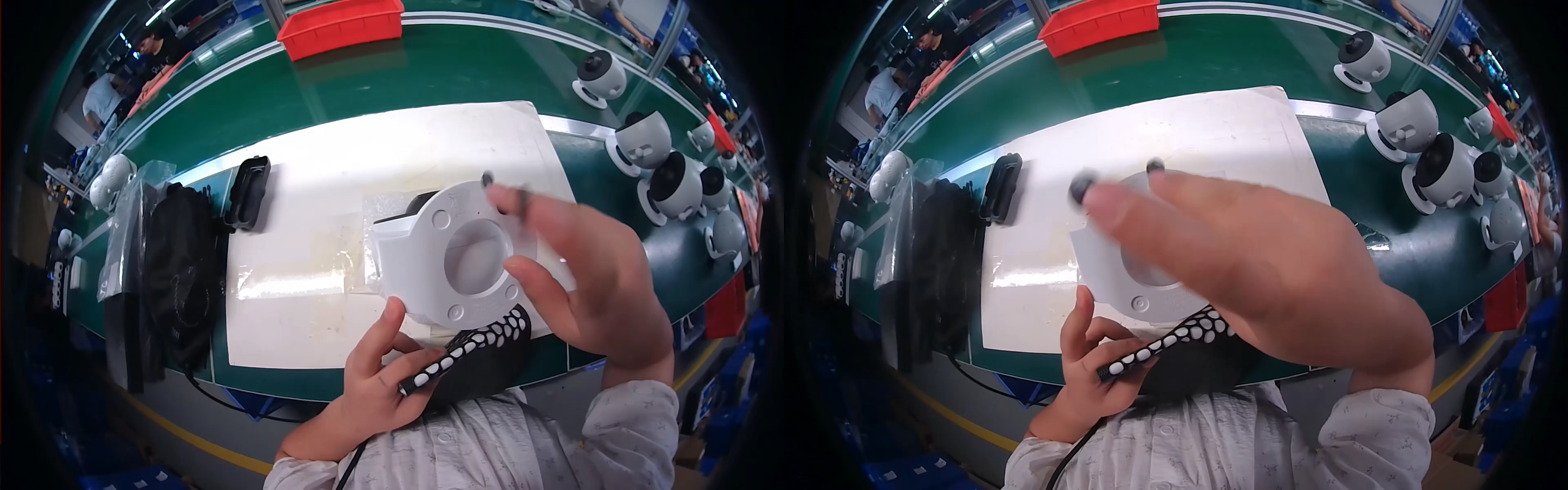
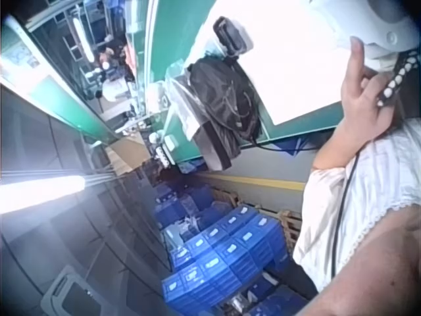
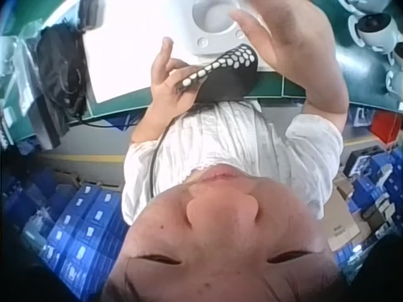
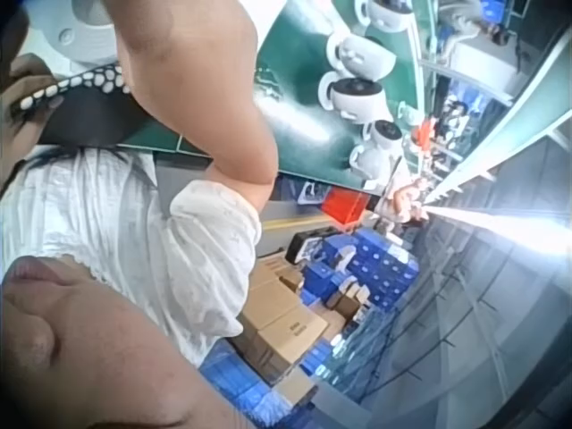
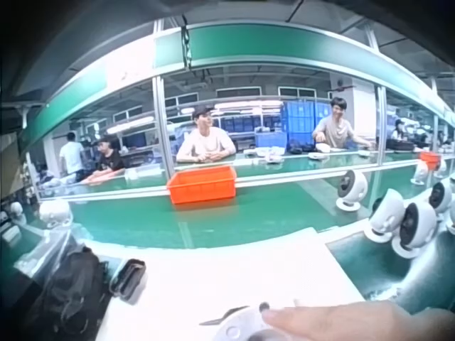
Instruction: Manually assembling security camera units on a production line by applying adhesive pads and joining components.
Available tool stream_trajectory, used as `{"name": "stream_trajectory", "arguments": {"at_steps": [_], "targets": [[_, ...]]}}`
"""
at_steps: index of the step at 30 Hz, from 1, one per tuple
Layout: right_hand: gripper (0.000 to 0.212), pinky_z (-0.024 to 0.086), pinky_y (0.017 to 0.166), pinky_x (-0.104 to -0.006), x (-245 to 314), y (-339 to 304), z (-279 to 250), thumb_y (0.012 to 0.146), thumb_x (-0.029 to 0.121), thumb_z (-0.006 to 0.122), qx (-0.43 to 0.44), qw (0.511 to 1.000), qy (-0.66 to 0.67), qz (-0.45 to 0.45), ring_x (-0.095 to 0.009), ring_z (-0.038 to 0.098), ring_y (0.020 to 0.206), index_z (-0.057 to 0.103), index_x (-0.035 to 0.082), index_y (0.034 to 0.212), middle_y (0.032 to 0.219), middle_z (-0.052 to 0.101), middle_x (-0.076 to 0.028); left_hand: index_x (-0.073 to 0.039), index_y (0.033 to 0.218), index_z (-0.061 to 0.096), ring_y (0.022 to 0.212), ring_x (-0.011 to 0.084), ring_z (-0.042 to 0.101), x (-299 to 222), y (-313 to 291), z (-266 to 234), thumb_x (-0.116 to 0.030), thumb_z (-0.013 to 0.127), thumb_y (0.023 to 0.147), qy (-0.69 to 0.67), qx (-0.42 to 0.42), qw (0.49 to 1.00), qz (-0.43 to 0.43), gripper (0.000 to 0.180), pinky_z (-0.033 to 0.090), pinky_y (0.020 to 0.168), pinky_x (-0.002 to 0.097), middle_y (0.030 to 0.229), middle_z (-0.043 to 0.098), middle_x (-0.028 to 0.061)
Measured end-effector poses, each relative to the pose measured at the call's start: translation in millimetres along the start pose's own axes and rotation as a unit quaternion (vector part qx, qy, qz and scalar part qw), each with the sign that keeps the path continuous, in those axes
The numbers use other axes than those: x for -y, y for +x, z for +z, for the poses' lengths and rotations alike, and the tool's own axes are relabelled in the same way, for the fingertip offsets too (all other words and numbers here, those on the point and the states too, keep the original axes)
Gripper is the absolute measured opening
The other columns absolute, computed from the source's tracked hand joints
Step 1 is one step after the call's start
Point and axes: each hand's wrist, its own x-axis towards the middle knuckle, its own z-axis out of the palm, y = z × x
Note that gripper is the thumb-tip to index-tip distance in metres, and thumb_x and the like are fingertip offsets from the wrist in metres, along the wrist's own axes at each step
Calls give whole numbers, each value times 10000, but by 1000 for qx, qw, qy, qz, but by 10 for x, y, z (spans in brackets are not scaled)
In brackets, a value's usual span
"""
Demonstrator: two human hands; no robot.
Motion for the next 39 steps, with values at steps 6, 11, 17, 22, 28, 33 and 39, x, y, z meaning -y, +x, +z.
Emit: {"name": "stream_trajectory", "arguments": {"at_steps": [6,11,17,22,28,33,39], "targets": [[664,342,870,-354,-162,62,175,687,-92,565,-130,985,114,-13,-194,498,908,225,7,1249,819,511,-85,6,833,572,618,154,564,3,14,12,72,667,591,3,-8,1000,9,268,460,591,251,1334,201,275],[507,378,815,-285,-119,228,274,757,-36,499,-46,956,268,113,-134,496,846,303,12,1222,866,485,-67,-6,822,609,568,164,580,52,8,44,-1,660,554,-13,-57,998,18,272,467,538,252,1269,354,250],[464,367,858,-307,-18,249,191,754,-28,502,-1,967,200,155,-126,539,866,374,40,1195,921,526,-74,1,854,576,624,152,565,17,21,-1,63,669,590,-10,-2,1000,4,286,464,605,250,1322,229,285],[368,113,1008,-458,224,219,77,710,17,581,54,988,-141,22,-169,540,1002,513,75,1067,955,595,-71,5,853,577,611,150,558,9,14,-25,70,665,580,-8,-5,1000,3,295,463,601,249,1314,239,297],[182,254,944,-405,39,-142,78,703,59,626,-114,990,-40,80,-285,501,1005,554,68,870,944,544,-86,-2,827,584,582,160,564,15,17,7,36,663,565,-18,-22,1000,2,276,460,554,249,1283,304,284],[94,300,921,-382,23,-408,250,717,46,587,-87,971,127,184,-301,357,1137,557,61,805,1086,454,-109,-13,865,554,599,157,555,-3,30,-14,65,654,599,-19,-11,1000,5,294,458,574,243,1309,237,309],[63,312,917,-375,111,-499,348,719,55,591,-100,977,74,175,-301,367,1140,567,64,776,1096,478,-105,-15,860,555,587,146,546,5,33,-13,70,654,596,-18,-12,1000,-7,295,453,577,236,1321,237,286]]}}
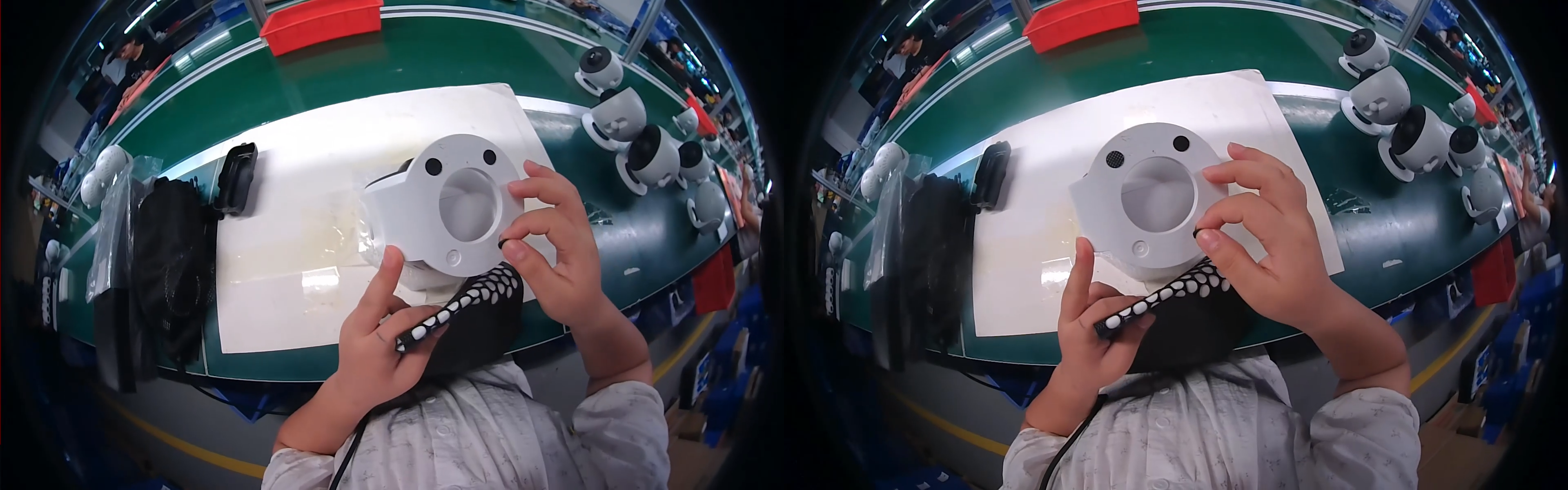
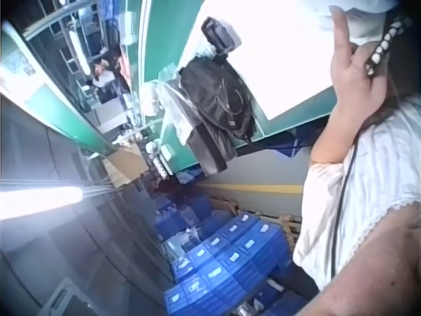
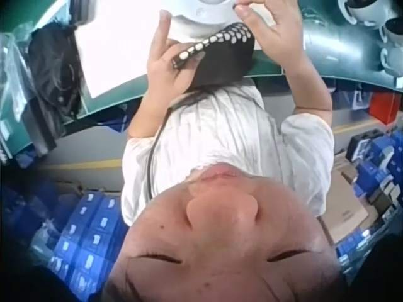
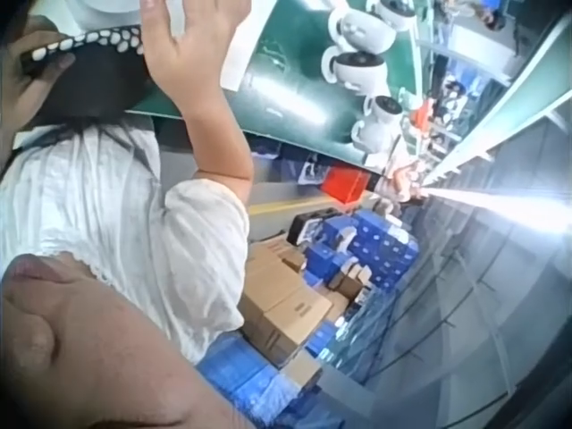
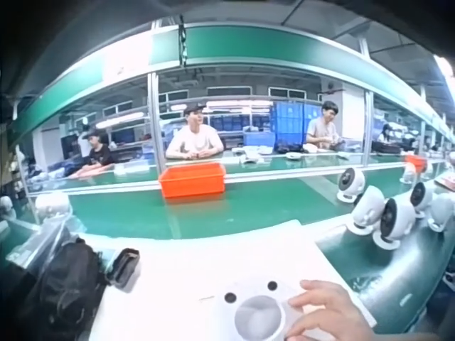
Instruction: Manually assembling security camera units on a production line by applying adhesive pads and joining components.
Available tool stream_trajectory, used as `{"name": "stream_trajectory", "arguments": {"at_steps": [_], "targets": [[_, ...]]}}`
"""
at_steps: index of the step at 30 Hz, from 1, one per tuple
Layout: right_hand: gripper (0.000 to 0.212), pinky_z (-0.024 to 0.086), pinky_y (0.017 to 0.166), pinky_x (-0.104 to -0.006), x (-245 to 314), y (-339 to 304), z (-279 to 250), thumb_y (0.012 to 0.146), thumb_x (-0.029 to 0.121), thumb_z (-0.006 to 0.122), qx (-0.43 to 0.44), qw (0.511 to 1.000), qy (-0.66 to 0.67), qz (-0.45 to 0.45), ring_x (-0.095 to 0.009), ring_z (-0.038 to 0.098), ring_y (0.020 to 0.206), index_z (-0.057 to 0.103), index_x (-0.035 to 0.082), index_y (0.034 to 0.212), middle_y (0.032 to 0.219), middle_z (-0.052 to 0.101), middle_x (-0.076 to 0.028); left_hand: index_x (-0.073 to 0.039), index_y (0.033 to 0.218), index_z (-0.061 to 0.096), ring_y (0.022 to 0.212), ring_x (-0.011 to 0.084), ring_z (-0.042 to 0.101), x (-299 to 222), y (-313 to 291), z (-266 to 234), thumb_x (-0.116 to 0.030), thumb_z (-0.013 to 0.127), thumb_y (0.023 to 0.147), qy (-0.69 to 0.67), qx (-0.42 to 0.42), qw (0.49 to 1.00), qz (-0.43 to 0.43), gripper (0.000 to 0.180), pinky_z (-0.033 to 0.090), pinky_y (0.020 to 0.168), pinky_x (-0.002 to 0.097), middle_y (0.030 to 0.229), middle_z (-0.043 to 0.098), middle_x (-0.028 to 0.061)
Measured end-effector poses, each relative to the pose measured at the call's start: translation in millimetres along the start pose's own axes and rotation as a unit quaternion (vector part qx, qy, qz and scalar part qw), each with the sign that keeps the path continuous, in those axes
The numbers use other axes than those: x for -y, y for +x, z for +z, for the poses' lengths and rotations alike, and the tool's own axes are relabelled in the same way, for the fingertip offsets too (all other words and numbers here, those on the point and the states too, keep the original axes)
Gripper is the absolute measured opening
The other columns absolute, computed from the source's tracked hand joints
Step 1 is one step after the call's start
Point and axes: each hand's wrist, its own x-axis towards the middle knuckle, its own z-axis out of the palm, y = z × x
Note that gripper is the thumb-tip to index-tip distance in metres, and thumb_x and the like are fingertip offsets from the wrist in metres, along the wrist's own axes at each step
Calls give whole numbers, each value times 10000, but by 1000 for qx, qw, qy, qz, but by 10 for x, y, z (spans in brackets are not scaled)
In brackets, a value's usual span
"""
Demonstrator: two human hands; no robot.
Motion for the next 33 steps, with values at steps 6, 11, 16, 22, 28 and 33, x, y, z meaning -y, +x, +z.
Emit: {"name": "stream_trajectory", "arguments": {"at_steps": [6,11,16,22,28,33], "targets": [[55,313,913,-371,-18,-20,8,727,75,590,-37,997,62,38,-294,399,1117,576,66,779,1090,491,-93,-23,814,605,530,146,559,-9,9,42,26,672,592,-14,-41,999,-10,237,446,501,232,1281,341,251],[135,300,899,-384,89,-33,-69,711,132,616,-17,988,-148,-41,-277,432,1090,582,73,828,1076,520,-76,-18,841,599,529,145,550,-7,18,28,35,673,591,2,-35,999,0,266,448,503,231,1291,329,247],[408,230,937,-446,253,-196,-135,760,368,563,75,932,-342,-96,-284,417,1105,576,35,995,1126,494,-103,-12,851,595,540,146,545,5,12,35,43,671,592,1,-31,1000,-4,276,453,510,235,1297,320,245],[573,197,960,-468,337,-219,-144,746,480,538,110,929,-351,-48,-279,371,1156,519,29,1099,1215,429,-116,1,855,584,580,163,565,10,15,15,41,672,598,10,-35,999,7,274,469,539,246,1302,309,247],[464,221,957,-462,90,-219,-45,705,497,591,48,987,-152,-15,-302,314,1195,541,114,963,1293,339,-117,13,800,577,709,209,609,8,37,38,17,685,605,-19,-37,999,11,223,489,608,265,1290,326,250],[312,208,963,-437,241,-278,90,706,364,629,-41,991,-87,-91,-296,326,1190,586,116,890,1239,410,-99,14,767,568,782,237,603,33,12,19,15,687,596,-24,-39,999,22,208,488,623,276,1298,325,237]]}}
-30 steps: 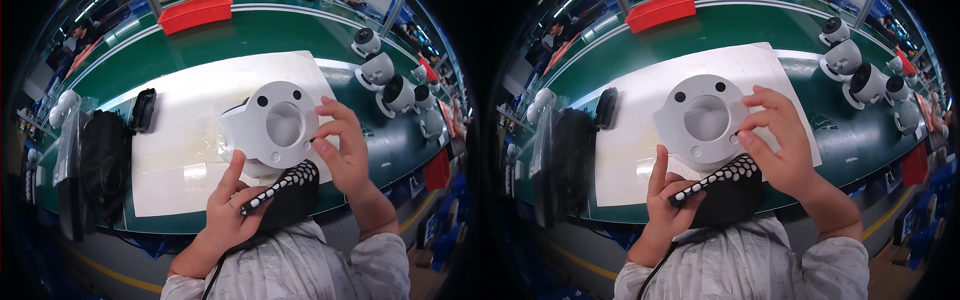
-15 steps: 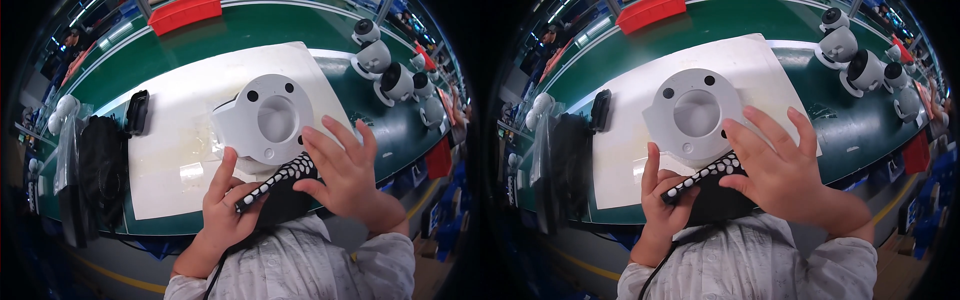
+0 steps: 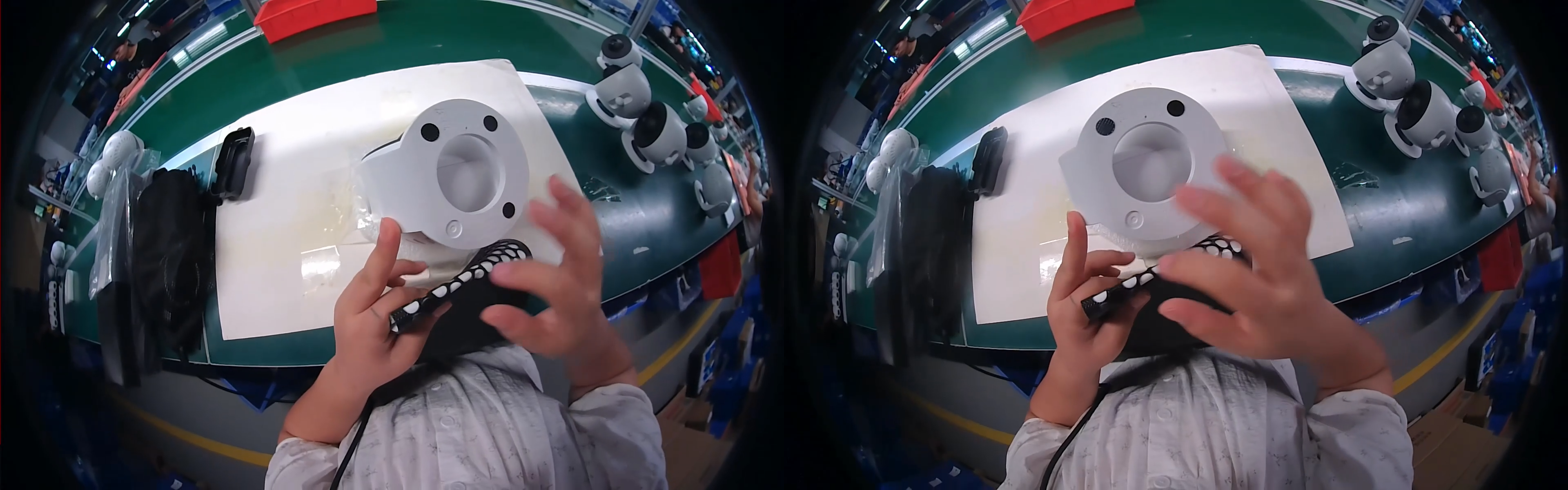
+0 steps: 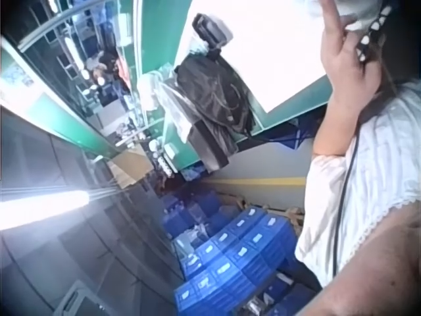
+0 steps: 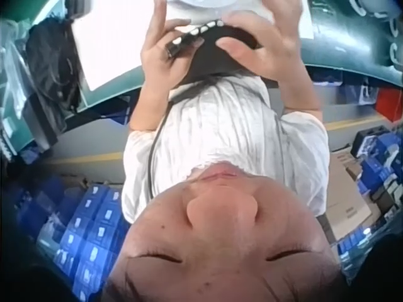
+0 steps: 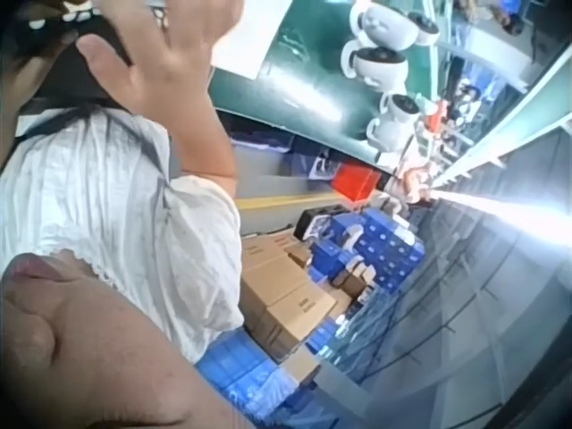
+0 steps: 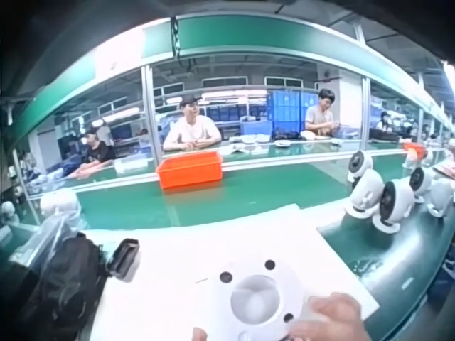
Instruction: Manually assembling security camera units on a production line by applying adhesive pads and joining components.
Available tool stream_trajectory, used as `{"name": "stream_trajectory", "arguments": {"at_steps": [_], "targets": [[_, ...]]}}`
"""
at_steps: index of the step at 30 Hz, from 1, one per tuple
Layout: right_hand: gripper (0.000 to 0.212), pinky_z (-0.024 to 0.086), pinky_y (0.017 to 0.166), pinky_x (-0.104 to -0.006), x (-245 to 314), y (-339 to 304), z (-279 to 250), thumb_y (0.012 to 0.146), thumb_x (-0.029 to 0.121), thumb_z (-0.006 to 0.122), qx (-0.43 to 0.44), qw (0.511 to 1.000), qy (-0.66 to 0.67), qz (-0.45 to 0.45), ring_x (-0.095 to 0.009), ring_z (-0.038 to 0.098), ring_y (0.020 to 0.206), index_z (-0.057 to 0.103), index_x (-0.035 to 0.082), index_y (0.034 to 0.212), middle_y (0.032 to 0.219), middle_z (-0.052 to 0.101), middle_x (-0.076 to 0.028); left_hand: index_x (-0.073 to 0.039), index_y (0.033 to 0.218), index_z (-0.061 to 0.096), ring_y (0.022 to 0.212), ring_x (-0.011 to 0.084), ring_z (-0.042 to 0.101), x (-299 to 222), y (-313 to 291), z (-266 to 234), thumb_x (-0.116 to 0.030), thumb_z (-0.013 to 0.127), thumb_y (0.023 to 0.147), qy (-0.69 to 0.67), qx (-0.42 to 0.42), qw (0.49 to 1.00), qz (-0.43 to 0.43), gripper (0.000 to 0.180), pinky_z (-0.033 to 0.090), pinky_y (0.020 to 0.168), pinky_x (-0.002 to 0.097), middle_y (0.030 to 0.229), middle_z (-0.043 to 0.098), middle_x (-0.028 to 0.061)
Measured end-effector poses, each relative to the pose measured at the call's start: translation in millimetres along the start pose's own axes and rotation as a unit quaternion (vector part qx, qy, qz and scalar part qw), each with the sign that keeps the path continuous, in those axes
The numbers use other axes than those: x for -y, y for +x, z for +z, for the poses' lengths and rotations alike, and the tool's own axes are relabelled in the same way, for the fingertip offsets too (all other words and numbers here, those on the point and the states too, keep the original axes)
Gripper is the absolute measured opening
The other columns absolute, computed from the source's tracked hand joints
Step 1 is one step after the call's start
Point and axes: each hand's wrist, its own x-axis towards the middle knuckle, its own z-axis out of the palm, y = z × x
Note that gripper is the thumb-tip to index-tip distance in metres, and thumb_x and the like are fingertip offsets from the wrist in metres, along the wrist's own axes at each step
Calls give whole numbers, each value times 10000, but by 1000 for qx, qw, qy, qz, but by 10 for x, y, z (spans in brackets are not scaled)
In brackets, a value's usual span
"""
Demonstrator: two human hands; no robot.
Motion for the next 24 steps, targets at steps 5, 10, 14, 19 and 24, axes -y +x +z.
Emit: {"name": "stream_trajectory", "arguments": {"at_steps": [5,10,14,19,24], "targets": [[166,254,926,-457,141,133,101,673,257,671,120,993,15,1,-351,341,1163,629,138,781,1176,462,-97,9,739,557,899,272,572,26,-7,-8,12,685,585,29,0,1000,13,201,482,646,298,1292,342,228],[120,170,970,-421,183,106,145,637,134,648,44,997,41,-52,-269,353,1175,591,119,742,1137,507,-17,13,722,563,906,275,567,-23,-5,-28,-26,712,565,52,18,998,6,220,480,657,302,1282,360,222],[110,219,983,-458,115,214,84,689,153,667,-7,1000,-24,11,-391,258,1214,565,114,692,1202,431,-106,9,710,572,889,271,572,17,-12,15,-34,720,562,38,-15,999,24,214,482,658,299,1285,355,221],[82,421,817,-321,13,334,146,726,102,619,41,995,37,87,-356,221,1245,582,63,788,1254,392,-159,6,692,572,860,253,581,-11,0,17,-37,726,558,43,-4,999,-3,209,487,664,296,1277,367,216],[62,347,831,-313,-26,350,109,713,84,615,67,992,59,92,-335,256,1232,592,63,766,1222,444,-123,8,692,566,824,246,589,-14,-4,16,-38,723,559,43,0,999,-10,211,489,661,295,1276,370,213]]}}
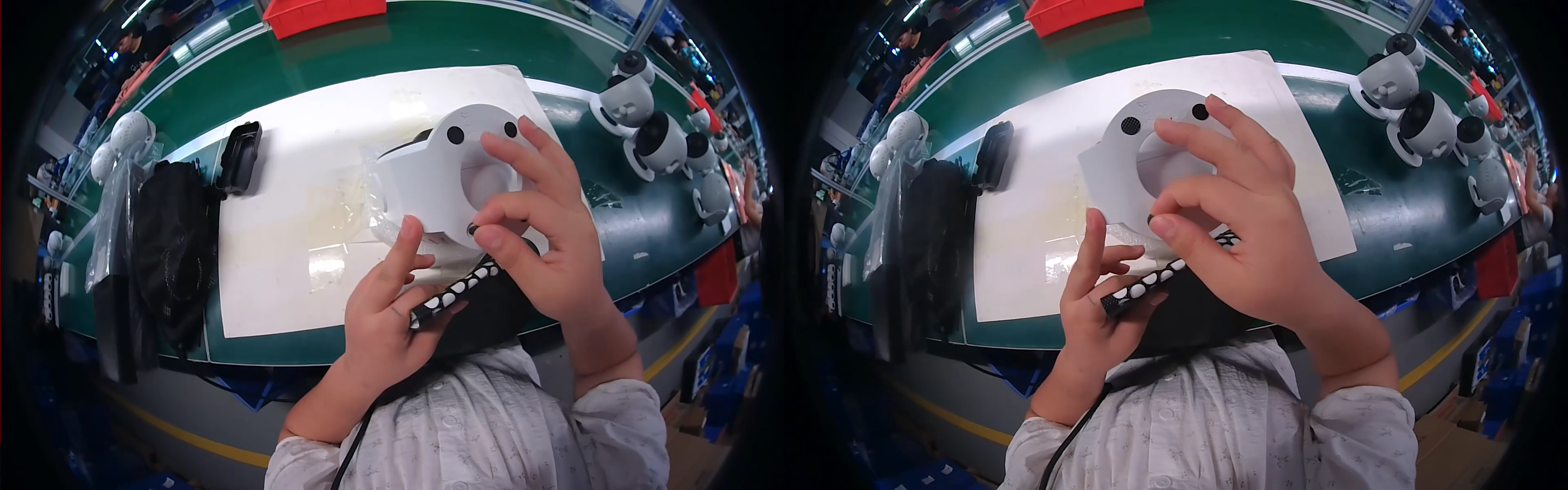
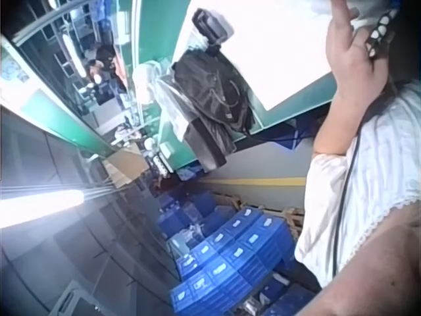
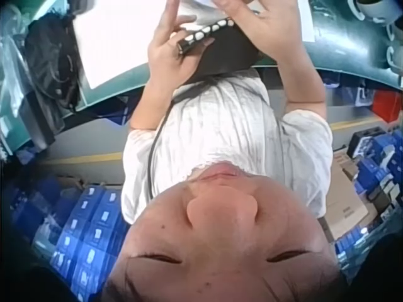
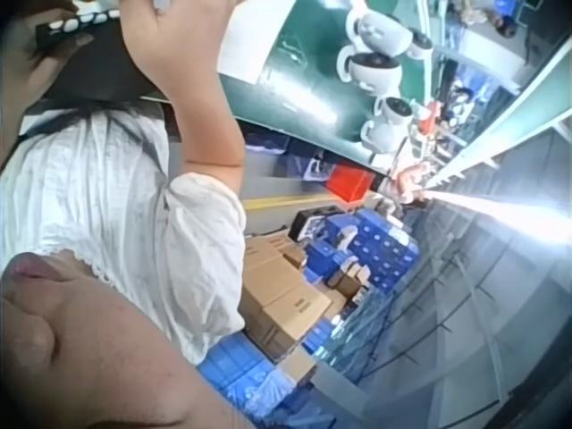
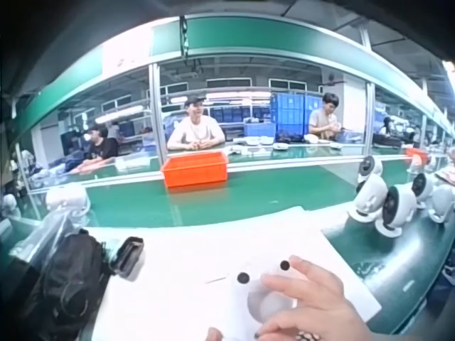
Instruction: Manually assembling security camera units on a production line by applying adhesive pads and joining components.
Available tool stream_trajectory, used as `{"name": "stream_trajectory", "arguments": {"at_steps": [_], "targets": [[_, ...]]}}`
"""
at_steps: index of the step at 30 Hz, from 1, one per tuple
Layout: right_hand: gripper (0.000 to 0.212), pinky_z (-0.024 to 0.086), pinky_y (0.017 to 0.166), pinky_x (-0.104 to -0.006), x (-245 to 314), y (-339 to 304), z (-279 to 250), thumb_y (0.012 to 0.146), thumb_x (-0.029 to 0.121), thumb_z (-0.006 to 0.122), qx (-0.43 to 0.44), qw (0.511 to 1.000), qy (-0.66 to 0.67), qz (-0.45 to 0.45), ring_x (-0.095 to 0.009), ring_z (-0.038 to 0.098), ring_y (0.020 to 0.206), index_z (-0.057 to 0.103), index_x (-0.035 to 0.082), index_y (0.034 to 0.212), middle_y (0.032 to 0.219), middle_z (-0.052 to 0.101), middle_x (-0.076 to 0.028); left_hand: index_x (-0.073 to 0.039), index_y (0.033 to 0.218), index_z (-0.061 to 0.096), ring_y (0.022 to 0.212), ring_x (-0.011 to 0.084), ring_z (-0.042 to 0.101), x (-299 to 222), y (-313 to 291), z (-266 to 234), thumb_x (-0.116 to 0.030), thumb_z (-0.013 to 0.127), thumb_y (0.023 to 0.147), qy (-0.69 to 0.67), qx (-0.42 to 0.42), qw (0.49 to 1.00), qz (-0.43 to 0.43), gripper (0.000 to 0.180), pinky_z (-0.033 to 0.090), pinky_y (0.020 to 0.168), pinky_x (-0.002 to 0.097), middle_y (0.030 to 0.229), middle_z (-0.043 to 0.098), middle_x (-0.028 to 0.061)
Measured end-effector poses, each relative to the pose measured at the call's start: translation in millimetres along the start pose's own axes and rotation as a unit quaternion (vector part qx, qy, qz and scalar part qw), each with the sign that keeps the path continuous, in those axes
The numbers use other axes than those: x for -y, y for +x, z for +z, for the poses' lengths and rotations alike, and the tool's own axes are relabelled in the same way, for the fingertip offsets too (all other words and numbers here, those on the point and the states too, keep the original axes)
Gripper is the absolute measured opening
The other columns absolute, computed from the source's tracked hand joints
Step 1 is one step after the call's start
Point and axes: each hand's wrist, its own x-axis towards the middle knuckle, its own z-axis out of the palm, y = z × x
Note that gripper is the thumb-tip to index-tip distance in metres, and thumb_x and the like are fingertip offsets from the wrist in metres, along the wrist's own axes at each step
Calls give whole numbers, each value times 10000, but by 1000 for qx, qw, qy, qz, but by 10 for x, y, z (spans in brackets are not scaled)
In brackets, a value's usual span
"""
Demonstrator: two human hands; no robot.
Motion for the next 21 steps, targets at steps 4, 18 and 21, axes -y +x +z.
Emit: {"name": "stream_trajectory", "arguments": {"at_steps": [4,18,21], "targets": [[53,253,944,-373,5,0,-23,701,81,626,17,998,48,20,-341,283,1217,608,70,749,1205,474,-95,9,694,565,793,240,596,4,-6,-2,-34,720,558,-5,5,1000,-10,210,488,653,293,1273,373,214],[70,218,984,-412,137,-18,-36,745,105,587,1,992,-127,-10,-364,180,1259,619,63,792,1306,343,-176,7,693,573,734,223,600,39,-7,18,-39,715,560,-15,0,1000,2,200,481,613,286,1277,368,213],[117,220,982,-421,196,-103,-12,740,72,570,-6,974,-225,-36,-386,189,1246,633,77,838,1300,346,-175,6,696,569,733,220,600,38,-5,8,-40,716,561,-12,3,1000,3,205,480,608,284,1277,366,216]]}}
